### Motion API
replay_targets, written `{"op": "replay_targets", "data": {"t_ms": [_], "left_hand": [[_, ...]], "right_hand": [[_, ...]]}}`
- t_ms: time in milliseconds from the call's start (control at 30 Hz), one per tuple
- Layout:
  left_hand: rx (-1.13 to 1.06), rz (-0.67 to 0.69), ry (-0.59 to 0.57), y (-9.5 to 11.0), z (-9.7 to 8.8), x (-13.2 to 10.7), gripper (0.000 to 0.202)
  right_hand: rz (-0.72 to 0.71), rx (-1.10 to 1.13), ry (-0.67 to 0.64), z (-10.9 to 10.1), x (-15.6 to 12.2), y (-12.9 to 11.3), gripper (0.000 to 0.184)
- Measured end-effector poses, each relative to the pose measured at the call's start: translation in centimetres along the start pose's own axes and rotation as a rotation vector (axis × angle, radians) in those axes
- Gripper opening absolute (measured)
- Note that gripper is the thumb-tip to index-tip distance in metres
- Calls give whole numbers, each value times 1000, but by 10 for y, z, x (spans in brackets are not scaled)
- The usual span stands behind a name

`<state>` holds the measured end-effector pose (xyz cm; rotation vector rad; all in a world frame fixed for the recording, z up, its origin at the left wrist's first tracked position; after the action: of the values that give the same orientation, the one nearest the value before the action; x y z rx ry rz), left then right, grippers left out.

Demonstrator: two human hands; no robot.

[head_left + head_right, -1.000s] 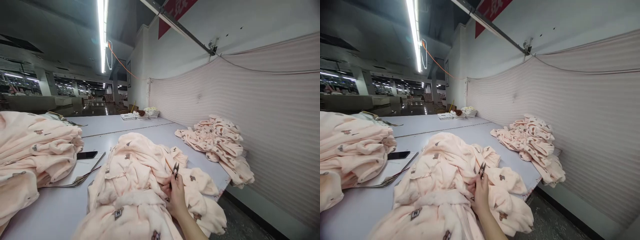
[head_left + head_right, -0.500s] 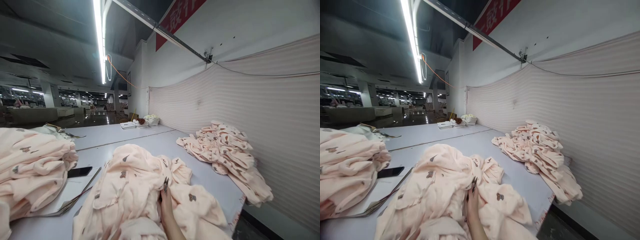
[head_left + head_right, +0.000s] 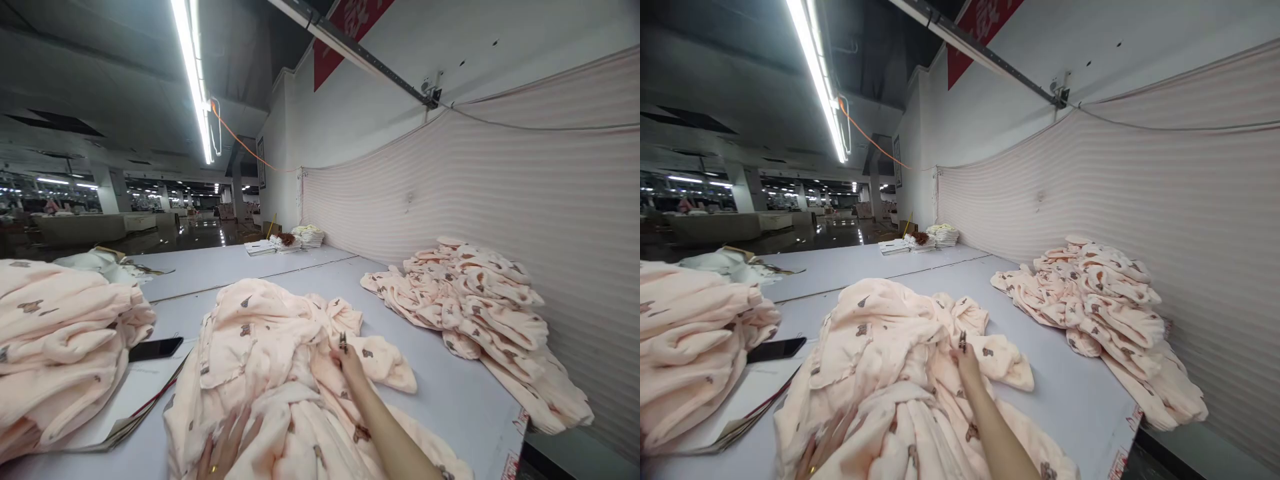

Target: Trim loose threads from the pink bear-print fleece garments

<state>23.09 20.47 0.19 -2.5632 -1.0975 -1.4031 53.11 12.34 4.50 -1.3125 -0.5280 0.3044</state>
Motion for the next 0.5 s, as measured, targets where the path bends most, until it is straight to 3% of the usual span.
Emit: {"op": "replay_targets", "data": {"t_ms": [67, 133, 233, 267, 300, 400, 500], "left_hand": [[-43, 55, -128, 11, -18, 5, 67], [-207, 53, -247, 26, -48, 17, 63], [-522, -349, -428, 47, -99, 43, 43], [-642, -477, -431, 55, -119, 51, 38], [-696, -534, -463, 66, -136, 58, 34], [-653, -475, -580, 101, -175, 72, 28], [-535, -449, -720, 126, -180, 74, 22]], "right_hand": [[-22, -26, -2, -24, -25, -25, 23], [-64, -29, -36, -40, -56, -56, 20], [-116, -7, -156, -47, -110, -107, 28], [-123, -3, -204, -46, -129, -124, 29], [-134, -5, -250, -45, -146, -140, 30], [-154, -34, -348, -34, -192, -175, 33], [-282, -139, -257, -18, -218, -189, 32]]}}
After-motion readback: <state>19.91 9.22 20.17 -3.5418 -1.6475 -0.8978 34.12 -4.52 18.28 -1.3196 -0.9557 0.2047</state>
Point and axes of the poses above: each hand's wrist, its own x-axis towards the middle knuckle, its own z-axis out of the palm, y = z × x, the point moved 4 cm from there along x, towards the middle knuckle, and after that the axes turned 12 degrees about -z, right-handed, at the moved point
